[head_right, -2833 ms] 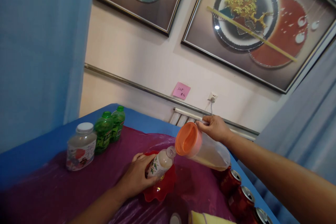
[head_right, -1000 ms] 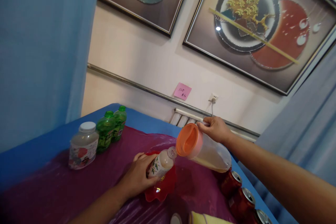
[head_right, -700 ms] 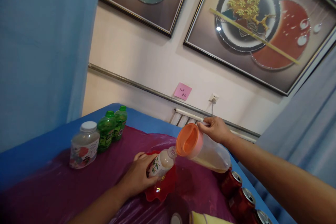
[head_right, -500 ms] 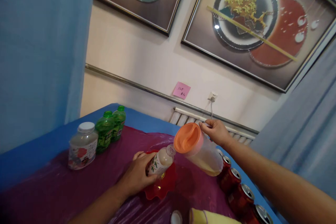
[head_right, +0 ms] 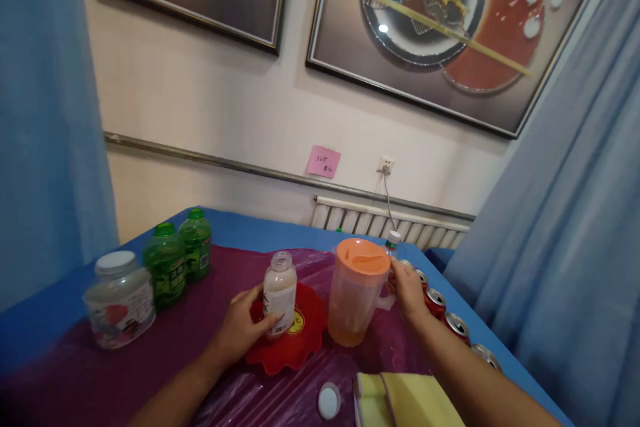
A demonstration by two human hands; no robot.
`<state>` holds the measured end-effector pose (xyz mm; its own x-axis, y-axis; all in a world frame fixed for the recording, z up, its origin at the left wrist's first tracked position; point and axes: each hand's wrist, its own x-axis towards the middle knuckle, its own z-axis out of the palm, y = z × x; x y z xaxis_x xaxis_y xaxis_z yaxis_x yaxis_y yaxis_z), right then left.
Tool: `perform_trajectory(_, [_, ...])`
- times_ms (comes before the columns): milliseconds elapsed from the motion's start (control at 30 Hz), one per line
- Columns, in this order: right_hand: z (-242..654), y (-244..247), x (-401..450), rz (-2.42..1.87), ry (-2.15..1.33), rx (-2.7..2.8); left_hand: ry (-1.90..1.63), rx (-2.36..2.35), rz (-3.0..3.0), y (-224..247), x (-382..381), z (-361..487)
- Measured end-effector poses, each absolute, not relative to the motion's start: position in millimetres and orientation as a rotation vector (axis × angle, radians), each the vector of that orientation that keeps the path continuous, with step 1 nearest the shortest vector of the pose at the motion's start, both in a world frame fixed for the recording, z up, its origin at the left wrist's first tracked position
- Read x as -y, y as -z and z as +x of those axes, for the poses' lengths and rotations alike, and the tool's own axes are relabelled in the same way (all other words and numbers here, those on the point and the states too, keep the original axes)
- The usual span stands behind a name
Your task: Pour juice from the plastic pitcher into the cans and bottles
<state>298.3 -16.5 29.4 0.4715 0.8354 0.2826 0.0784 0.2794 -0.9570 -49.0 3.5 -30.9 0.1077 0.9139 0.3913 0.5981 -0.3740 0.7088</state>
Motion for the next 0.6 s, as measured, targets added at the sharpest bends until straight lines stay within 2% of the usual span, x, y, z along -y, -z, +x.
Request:
perform_trajectory(200, [301.5, -1.3, 23.1, -1.24, -0.678, 0.859, -1.164, -1.517, 2.115, 25.9, -6.7, -48.5])
perform_trajectory(367, [309.2, -2.3, 35.0, -1.271, -0.652, 0.897, -1.138, -1.505, 2.217, 24.8, -8.7, -48.9])
perform_trajectory(533, [302.2, -2.6, 76.7, -1.234, -0.132, 0.932, -1.149, -1.542, 2.251, 28.3, -13.5, -49.3])
perform_trajectory(600, [285.7, 7.4, 102.9, -1.212, -0.11, 1.252, -1.149, -1.563, 2.233, 29.3, -14.0, -49.1])
